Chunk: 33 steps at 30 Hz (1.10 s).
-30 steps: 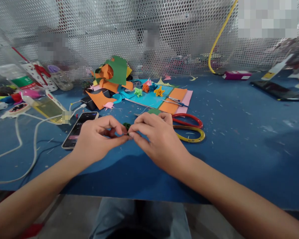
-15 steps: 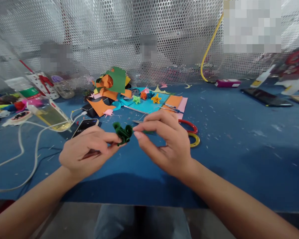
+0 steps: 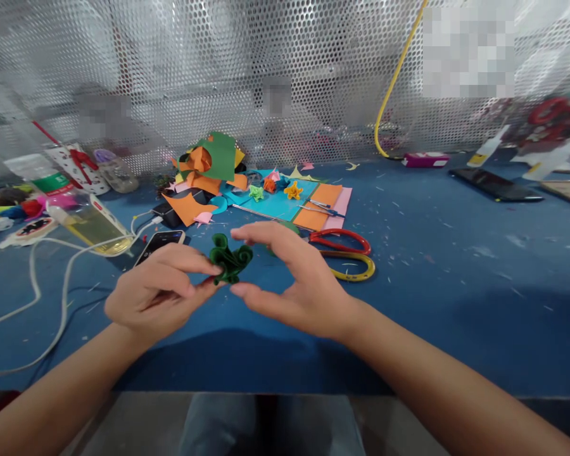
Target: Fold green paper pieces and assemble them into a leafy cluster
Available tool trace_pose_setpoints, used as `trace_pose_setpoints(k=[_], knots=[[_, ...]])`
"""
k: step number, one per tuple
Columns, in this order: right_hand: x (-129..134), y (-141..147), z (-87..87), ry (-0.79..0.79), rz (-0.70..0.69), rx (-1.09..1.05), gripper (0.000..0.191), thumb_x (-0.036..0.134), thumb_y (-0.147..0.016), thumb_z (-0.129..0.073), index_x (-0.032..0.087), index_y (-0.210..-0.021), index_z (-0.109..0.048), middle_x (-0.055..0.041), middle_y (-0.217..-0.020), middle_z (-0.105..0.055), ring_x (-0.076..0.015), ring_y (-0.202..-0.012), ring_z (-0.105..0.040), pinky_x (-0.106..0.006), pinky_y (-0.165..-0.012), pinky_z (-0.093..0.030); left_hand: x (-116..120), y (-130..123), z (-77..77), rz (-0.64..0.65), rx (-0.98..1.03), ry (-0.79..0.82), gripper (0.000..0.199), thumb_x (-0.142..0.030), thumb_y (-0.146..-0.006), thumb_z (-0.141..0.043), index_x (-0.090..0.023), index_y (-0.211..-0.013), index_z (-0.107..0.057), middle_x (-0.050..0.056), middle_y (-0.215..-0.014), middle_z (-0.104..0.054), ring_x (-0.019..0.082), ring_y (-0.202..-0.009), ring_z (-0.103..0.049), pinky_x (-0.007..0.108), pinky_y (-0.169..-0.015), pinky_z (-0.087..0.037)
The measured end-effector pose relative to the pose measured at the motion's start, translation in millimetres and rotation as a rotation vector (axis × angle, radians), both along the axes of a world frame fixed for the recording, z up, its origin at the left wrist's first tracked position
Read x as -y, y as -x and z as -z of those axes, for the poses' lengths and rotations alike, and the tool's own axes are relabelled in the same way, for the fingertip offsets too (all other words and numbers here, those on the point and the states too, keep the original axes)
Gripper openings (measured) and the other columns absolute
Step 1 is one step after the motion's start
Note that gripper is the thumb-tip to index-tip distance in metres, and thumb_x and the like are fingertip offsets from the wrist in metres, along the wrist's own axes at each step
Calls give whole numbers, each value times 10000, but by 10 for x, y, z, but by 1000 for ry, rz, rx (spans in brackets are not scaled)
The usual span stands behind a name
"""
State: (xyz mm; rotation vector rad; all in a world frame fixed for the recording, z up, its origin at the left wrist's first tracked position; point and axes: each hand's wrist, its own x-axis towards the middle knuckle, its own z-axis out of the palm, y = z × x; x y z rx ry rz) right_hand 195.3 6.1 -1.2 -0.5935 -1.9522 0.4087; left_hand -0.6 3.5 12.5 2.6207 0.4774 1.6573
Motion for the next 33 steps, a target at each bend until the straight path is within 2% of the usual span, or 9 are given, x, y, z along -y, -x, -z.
trace_pose_setpoints(k=[4, 9, 13, 17, 22, 28, 33], knots=[[-14, 1, 46, -37, 46, -20, 333, 239, -796, -612, 277, -1118, -535, -40, -1047, -642, -188, -918, -610, -322, -736, -518, -12, 0, 28, 30, 14, 40, 211, -31, -697, -669, -187, -782, -554, 44, -858, -701, 140, -767, -666, 264, -655, -573], [-32, -29, 50, -55, 96, -74, 353, 174, -789, -611, 296, -1112, -540, -22, -1062, -634, -189, -969, -590, -320, -750, -515, -6, -33, 74, 84, 112, 147, 241, 16, -702, -604, -162, -864, -594, 59, -906, -696, 147, -817, -666, 239, -665, -583], [-37, -35, 30, -98, 92, -60, 359, 156, -765, -630, 290, -1089, -551, -23, -1038, -638, -193, -955, -597, -339, -788, -516, -29, -40, 83, 29, 240, 287, 227, -18, -745, -604, -181, -903, -603, 36, -882, -679, 133, -816, -650, 199, -582, -575], [-27, -31, 5, -79, 89, 11, 373, 172, -774, -611, 281, -1122, -533, -36, -1066, -633, -190, -925, -615, -332, -751, -539, -85, -22, 72, -28, 146, 370, 206, -137, -732, -682, -192, -921, -620, 39, -895, -672, 133, -799, -646, 185, -563, -563], [-8, -31, -13, -37, 64, 6, 385, 167, -774, -607, 265, -1138, -530, -42, -1086, -635, -182, -934, -621, -304, -732, -550, -140, 2, 79, -23, 66, 311, 206, -184, -737, -685, -195, -933, -622, 34, -873, -679, 114, -755, -645, 169, -564, -555], [24, -14, -42, 18, 67, 31, 353, 194, -784, -591, 246, -1132, -552, -48, -1092, -650, -191, -955, -627, -317, -756, -552, -123, 4, 63, -42, -14, 239, 152, -144, -742, -662, -176, -883, -614, 43, -846, -684, 120, -758, -641, 194, -585, -553], [35, 23, -48, 8, 11, 41, 355, 184, -785, -586, 249, -1132, -544, -50, -1093, -645, -185, -969, -621, -312, -752, -552, -96, -15, 57, -77, -18, 171, 181, -56, -707, -627, -152, -861, -610, 38, -796, -660, 101, -709, -605, 182, -570, -532]])
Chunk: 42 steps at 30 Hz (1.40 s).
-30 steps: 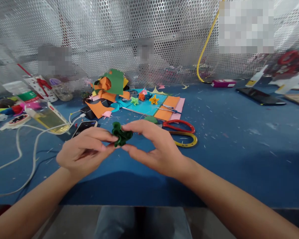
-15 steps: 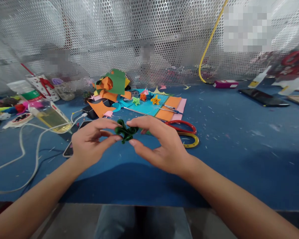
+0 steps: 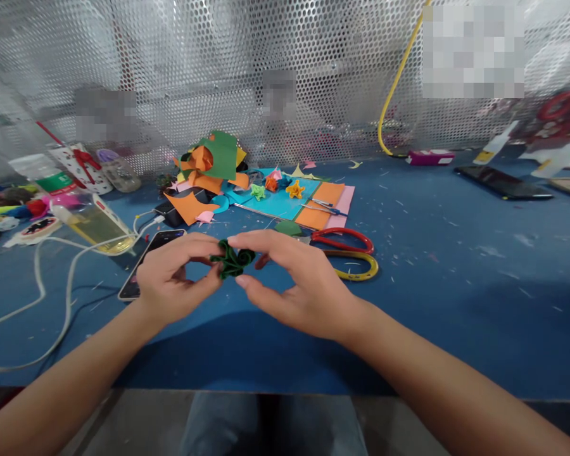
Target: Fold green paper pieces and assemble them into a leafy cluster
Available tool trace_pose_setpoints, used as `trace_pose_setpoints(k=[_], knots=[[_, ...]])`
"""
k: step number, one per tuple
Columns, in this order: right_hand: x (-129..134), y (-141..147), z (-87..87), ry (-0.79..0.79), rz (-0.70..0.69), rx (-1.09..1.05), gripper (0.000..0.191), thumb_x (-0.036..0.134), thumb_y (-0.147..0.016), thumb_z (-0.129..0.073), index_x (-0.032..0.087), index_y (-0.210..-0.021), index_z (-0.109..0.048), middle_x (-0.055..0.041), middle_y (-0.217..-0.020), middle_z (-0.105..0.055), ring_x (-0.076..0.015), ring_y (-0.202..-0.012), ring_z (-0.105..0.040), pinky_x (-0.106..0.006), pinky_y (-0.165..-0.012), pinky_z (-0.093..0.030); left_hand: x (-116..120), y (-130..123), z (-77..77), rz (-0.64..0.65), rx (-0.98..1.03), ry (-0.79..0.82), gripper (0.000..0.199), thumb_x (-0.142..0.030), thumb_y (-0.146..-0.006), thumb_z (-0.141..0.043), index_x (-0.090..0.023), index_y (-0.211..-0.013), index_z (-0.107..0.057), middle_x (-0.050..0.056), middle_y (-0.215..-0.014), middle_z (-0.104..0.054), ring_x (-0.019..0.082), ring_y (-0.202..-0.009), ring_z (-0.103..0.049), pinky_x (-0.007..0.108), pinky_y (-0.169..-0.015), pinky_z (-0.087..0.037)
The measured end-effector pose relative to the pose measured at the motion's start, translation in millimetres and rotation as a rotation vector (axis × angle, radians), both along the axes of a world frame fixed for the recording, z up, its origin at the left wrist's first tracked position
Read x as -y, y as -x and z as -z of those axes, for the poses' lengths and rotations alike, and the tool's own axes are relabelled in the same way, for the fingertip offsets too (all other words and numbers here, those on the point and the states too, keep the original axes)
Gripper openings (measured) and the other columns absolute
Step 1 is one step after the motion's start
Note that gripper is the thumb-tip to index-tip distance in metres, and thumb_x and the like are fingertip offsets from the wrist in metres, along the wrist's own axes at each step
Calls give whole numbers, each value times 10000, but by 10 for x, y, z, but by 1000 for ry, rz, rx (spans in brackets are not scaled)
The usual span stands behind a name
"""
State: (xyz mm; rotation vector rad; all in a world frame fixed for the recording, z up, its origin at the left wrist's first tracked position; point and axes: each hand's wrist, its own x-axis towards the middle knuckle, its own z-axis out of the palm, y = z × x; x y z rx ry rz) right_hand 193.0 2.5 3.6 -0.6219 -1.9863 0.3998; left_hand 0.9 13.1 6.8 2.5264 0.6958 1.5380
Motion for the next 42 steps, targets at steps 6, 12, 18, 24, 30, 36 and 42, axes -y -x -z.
trace_pose_setpoints(k=[6, 12, 18, 24, 30, 36, 42], knots=[[9, 27, 17, 22, -6, 27, 329, 246, -791, -611, 254, -1113, -542, -65, -1113, -614, -189, -992, -598, -311, -745, -538, 19, -28, -10, -80, -36, -18, 164, -45, -716, -570, -155, -828, -615, 33, -779, -632, 85, -648, -574, 172, -531, -516], [-26, 47, 27, -59, 213, 81, 89, 239, -771, -625, 238, -855, -597, -46, -896, -592, -184, -864, -594, -355, -776, -503, 20, -85, 15, -168, -181, -141, 123, -81, -739, -558, -166, -810, -612, 38, -762, -655, 107, -659, -624, 206, -604, -547], [-57, 21, -6, 100, 206, 109, 43, 169, -755, -600, 210, -761, -589, -31, -834, -597, -158, -777, -584, -308, -719, -491, 32, -87, 59, -217, -211, -104, 225, -73, -718, -586, -133, -932, -621, 40, -761, -683, 108, -598, -614, 218, -570, -551], [-84, -1, -25, 235, 179, 130, 44, 228, -750, -620, 210, -710, -619, -18, -772, -613, -146, -707, -582, -284, -659, -485, 39, -95, 44, -207, -207, -108, 155, -85, -730, -600, -146, -865, -646, 38, -761, -705, 109, -605, -634, 212, -581, -554], [-114, 10, 23, 171, 168, 179, 84, 148, -726, -603, 204, -666, -621, -6, -752, -629, -137, -703, -594, -273, -650, -467, 32, -105, 49, -166, -130, 127, 128, -89, -702, -631, -130, -808, -691, 43, -712, -709, 101, -568, -629, 175, -523, -554], [-132, 4, 41, 68, 200, 238, 102, 162, -730, -609, 213, -644, -632, -5, -724, -635, -146, -691, -589, -296, -660, -444, 30, -103, 61, -181, -130, 257, 61, -142, -717, -652, -135, -747, -705, 35, -692, -704, 95, -584, -629, 152, -524, -538], [-119, 10, 26, 41, 225, 245, 101, 173, -738, -611, 214, -646, -623, -3, -729, -641, -146, -697, -593, -304, -672, -433, 35, -111, 28, -131, -162, 264, 90, -102, -728, -609, -128, -728, -695, 29, -693, -676, 72, -577, -584, 127, -493, -503]])
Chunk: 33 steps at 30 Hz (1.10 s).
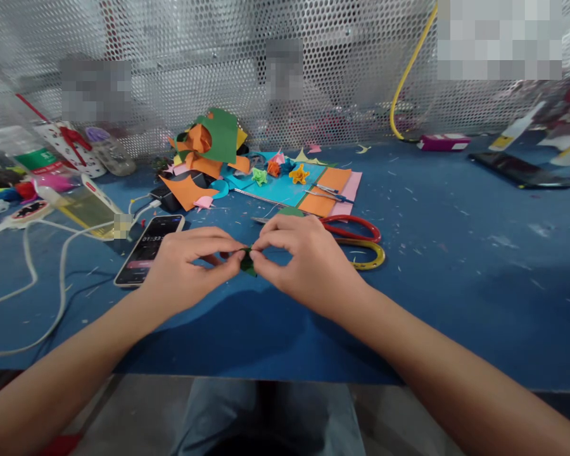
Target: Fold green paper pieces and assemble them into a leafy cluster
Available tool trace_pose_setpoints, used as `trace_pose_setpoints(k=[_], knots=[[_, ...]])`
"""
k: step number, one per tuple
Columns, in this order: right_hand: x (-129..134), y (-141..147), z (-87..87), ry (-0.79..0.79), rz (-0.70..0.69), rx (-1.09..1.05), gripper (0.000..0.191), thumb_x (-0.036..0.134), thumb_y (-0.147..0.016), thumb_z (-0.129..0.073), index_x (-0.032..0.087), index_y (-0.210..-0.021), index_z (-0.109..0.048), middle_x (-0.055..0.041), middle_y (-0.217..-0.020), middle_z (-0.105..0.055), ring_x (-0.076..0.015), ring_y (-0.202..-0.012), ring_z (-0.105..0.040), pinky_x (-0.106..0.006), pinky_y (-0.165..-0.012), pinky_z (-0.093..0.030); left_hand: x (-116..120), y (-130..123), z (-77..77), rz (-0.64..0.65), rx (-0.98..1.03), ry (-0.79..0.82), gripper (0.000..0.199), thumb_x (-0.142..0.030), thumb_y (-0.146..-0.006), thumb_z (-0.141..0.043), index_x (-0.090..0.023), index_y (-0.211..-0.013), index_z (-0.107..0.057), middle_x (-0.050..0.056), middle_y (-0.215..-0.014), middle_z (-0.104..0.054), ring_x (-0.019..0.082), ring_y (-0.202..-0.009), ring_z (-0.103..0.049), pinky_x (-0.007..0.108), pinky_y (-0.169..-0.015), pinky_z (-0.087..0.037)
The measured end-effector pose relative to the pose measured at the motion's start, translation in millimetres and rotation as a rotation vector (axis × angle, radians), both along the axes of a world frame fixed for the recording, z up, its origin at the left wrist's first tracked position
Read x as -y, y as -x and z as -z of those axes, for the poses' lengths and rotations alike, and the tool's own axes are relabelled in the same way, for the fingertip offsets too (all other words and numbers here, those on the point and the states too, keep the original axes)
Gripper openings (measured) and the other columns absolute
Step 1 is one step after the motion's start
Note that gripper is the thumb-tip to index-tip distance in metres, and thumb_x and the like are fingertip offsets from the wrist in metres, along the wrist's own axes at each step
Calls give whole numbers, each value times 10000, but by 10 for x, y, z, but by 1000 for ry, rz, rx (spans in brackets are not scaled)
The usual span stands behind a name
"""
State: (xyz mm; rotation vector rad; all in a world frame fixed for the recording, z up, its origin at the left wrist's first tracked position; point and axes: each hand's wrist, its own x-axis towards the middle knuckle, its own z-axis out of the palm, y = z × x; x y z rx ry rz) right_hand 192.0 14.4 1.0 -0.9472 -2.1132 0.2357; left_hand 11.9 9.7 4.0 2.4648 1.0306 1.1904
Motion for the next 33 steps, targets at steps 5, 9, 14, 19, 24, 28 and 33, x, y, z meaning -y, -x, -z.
trace_pose_setpoints(k=[5, 9, 14, 19, 24, 28, 33], knots=[[12, 3, 21, -15, 10, 30, 81, 183, -751, -609, 210, -675, -621, -7, -752, -647, -154, -727, -598, -320, -698, -412, -4, -3, 7, 12, -9, -6, 106, -94, -727, -593, -129, -720, -693, 23, -690, -667, 70, -577, -572, 131, -502, -504], [4, -5, 32, -51, 9, 49, 77, 174, -752, -612, 202, -680, -611, -1, -765, -646, -144, -719, -593, -327, -710, -378, -10, 3, 9, 16, -14, 35, 100, -94, -736, -607, -127, -737, -701, 16, -692, -666, 66, -582, -574, 120, -506, -490], [-2, -18, 27, -70, -25, 111, 96, 173, -797, -581, 198, -712, -615, -8, -811, -637, -144, -745, -581, -335, -715, -336, -37, 40, -24, -11, -33, 123, 70, -148, -750, -648, -148, -739, -717, 0, -690, -676, 59, -549, -574, 133, -493, -449], [-2, -43, 40, -63, -59, 153, 106, 206, -829, -563, 218, -746, -627, 0, -838, -631, -145, -772, -569, -344, -726, -307, -59, 70, -41, 13, -28, 241, 61, -136, -727, -670, -170, -719, -720, -15, -677, -680, 58, -540, -582, 130, -478, -441], [-2, -45, 50, -73, 7, 129, 32, 194, -775, -615, 216, -753, -623, -1, -851, -633, -150, -779, -578, -361, -758, -286, -33, 41, -29, 3, 10, 106, 50, -125, -722, -670, -147, -693, -705, 0, -679, -678, 63, -562, -586, 127, -485, -450], [6, -37, 37, -152, -6, 188, 77, 176, -811, -582, 215, -770, -633, 1, -849, -640, -148, -769, -567, -357, -740, -264, -30, 26, -12, 16, -35, 16, 51, -130, -707, -688, -149, -661, -687, -3, -666, -673, 67, -556, -585, 144, -507, -463], [3, -33, 30, -190, 11, 197, 83, 176, -819, -580, 209, -769, -637, -1, -846, -641, -142, -748, -570, -364, -756, -254, -37, 35, -3, 23, -53, -92, 40, -142, -723, -675, -140, -683, -680, 4, -680, -676, 67, -543, -581, 150, -514, -481]])
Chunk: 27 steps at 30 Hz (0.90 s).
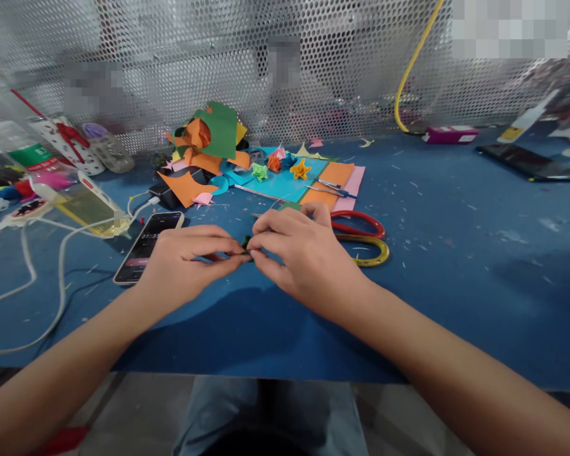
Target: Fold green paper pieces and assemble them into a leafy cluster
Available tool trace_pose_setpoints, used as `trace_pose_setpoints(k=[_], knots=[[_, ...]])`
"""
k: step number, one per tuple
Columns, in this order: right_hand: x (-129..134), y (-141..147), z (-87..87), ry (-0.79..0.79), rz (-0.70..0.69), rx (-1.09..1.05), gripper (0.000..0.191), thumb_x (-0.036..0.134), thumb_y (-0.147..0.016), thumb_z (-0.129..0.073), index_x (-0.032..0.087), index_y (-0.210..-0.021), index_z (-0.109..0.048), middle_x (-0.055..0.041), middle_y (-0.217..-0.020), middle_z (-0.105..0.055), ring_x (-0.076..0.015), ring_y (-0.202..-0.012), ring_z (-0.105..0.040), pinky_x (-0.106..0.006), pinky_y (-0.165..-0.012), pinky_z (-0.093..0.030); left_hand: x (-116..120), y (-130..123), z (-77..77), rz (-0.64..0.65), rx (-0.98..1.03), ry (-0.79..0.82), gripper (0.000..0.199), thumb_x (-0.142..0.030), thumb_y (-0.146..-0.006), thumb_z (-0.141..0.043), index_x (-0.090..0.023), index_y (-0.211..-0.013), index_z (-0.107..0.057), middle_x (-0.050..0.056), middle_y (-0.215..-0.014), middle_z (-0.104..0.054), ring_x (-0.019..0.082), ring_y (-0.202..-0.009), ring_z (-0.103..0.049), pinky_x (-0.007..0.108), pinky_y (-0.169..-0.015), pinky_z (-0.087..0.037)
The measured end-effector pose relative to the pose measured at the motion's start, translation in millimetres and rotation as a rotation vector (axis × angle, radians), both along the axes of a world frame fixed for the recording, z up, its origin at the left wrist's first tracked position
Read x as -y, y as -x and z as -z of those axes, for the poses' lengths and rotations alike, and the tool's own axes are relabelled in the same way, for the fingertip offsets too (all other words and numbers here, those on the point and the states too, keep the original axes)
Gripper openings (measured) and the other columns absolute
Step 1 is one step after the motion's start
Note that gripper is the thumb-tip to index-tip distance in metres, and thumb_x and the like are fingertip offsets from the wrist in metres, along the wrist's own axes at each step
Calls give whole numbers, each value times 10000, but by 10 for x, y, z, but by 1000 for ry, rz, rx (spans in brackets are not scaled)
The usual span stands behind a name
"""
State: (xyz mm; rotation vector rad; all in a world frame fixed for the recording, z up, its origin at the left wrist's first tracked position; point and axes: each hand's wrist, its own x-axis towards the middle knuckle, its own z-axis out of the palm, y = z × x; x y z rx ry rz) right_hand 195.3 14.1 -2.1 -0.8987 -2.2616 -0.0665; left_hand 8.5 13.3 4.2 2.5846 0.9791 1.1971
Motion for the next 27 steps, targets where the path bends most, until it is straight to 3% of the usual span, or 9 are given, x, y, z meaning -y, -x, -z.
trace_pose_setpoints(k=[4, 16, 27], knots=[[-7, 12, -2, -11, 44, -81, 74, 197, -792, -592, 210, -726, -624, 4, -800, -637, -152, -750, -594, -376, -790, -274, 19, -10, -13, -3, 9, -59, 57, -124, -738, -638, -139, -738, -692, 12, -703, -684, 71, -556, -584, 152, -523, -502], [31, 9, -28, -1, 74, -106, 94, 205, -778, -584, 229, -688, -587, -7, -796, -645, -182, -751, -610, -400, -790, -307, 53, -36, -52, -99, 119, 178, 87, -99, -687, -646, -156, -711, -708, 3, -699, -700, 78, -578, -614, 121, -467, -501], [16, 6, -32, 9, 18, -89, 124, 200, -822, -561, 214, -709, -611, -3, -817, -628, -153, -762, -588, -379, -792, -277, 17, 14, -25, -61, 188, 309, 64, -147, -699, -688, -182, -731, -731, 3, -708, -705, 87, -570, -623, 133, -418, -462]])
